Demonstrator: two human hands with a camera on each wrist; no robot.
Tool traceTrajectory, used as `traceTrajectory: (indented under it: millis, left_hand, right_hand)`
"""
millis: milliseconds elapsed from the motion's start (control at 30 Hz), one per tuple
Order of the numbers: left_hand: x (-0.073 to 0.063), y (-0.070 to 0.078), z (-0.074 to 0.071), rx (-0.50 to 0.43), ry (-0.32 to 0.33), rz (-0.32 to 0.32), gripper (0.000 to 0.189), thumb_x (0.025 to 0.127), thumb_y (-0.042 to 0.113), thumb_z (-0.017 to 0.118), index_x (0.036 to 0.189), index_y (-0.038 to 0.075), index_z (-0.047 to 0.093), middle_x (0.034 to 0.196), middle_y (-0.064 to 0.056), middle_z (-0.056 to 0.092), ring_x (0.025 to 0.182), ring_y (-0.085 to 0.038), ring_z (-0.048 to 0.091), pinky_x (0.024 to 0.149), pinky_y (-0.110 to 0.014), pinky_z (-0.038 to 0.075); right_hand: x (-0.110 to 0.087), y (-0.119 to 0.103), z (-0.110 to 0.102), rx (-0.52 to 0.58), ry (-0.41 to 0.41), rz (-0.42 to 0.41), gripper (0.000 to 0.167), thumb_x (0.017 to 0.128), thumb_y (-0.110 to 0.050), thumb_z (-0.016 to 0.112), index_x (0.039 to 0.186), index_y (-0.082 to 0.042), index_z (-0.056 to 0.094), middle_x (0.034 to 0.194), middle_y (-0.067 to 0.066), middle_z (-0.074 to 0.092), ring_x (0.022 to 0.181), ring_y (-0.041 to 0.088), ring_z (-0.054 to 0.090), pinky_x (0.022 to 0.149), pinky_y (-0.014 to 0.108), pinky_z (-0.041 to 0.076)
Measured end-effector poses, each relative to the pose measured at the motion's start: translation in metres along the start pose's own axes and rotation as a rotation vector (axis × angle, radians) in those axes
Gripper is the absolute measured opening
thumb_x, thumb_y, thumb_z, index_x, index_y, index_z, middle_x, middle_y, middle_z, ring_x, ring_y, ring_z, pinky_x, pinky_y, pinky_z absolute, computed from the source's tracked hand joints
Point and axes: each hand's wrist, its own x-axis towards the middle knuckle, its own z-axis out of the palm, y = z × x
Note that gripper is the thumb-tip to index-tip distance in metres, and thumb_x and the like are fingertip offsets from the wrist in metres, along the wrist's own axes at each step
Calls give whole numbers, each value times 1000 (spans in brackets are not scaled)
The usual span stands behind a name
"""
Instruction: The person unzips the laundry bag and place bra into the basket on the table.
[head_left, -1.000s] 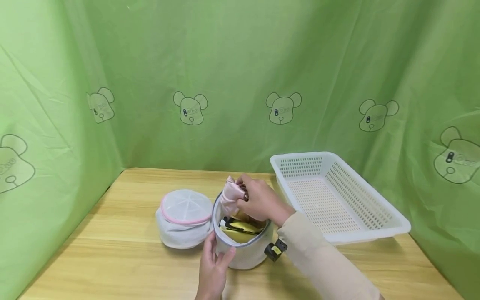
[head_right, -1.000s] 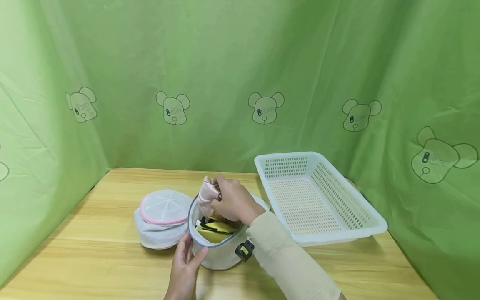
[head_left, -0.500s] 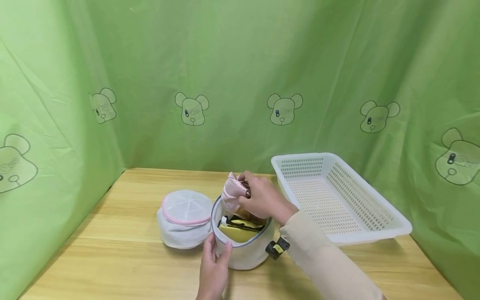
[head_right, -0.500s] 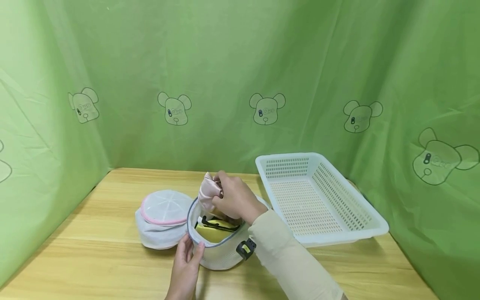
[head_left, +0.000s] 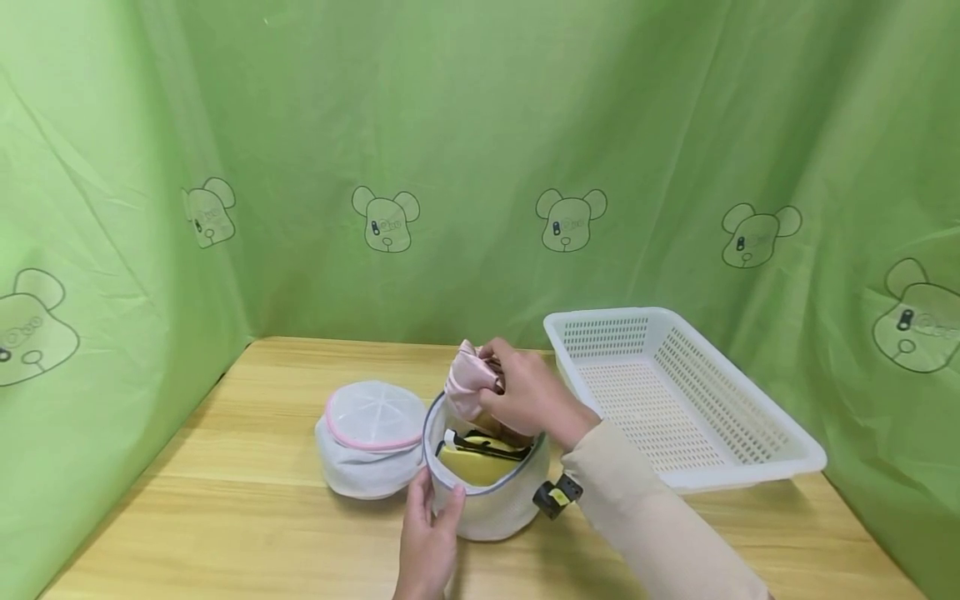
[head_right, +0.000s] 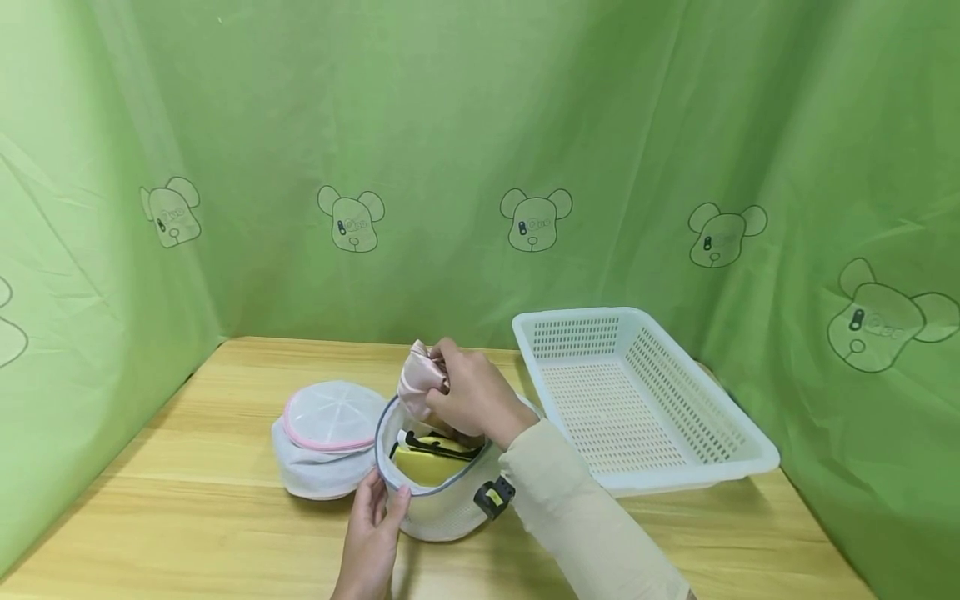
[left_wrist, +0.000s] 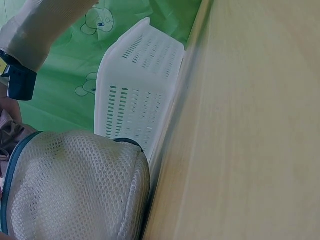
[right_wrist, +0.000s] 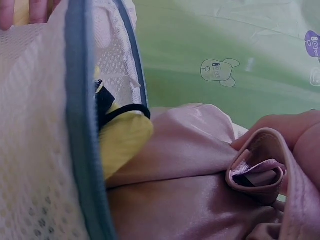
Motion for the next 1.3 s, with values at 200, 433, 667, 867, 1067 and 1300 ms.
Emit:
traceTrajectory:
  millis: [200, 433, 667, 867, 1067, 1300]
  left_hand:
    - [0, 0, 0, 3, -14, -3, 59, 95, 21, 61, 143, -1, 34, 150, -26, 31, 139, -45, 24, 111, -59, 21]
    - [0, 1, 0, -1, -20, -11, 60, 94, 20, 62, 143, -1, 34, 150, -26, 29, 139, -45, 23, 111, -59, 21]
    - [-1, 2, -1, -1, -22, -23, 61, 94, 19, 62, 143, 0, 33, 151, -26, 28, 140, -45, 22, 111, -58, 21]
    - [-1, 1, -1, -16, -18, -29, 59, 93, 16, 63, 142, -1, 35, 152, -26, 27, 140, -45, 20, 112, -57, 21]
    - [-1, 2, 0, -22, -11, -31, 55, 93, 14, 63, 140, -1, 37, 152, -26, 26, 140, -45, 19, 112, -57, 19]
    - [-1, 3, 0, -10, -10, -30, 54, 93, 13, 62, 139, -1, 38, 152, -28, 25, 140, -46, 19, 112, -58, 18]
  right_hand:
    - [-1, -1, -5, 21, -3, 35, 49, 79, -15, 72, 123, -5, 55, 96, 12, 64, 81, 24, 61, 70, 36, 54]
    - [0, -1, -11, 38, 3, 30, 49, 79, -13, 70, 124, -5, 54, 99, 15, 64, 80, 24, 61, 67, 34, 54]
    - [0, -1, -14, 31, 13, 16, 48, 78, -12, 69, 123, -3, 54, 99, 16, 64, 79, 23, 60, 66, 33, 54]
    - [1, -2, -17, 31, 17, 17, 49, 79, -13, 69, 124, -4, 53, 100, 16, 65, 78, 23, 60, 67, 34, 54]
    - [1, -2, -24, 41, 36, -9, 47, 79, -11, 68, 123, -2, 54, 101, 16, 65, 79, 23, 61, 67, 34, 54]
    - [0, -3, -30, 38, 32, 6, 48, 80, -12, 68, 124, -2, 53, 100, 17, 64, 78, 23, 61, 66, 34, 55]
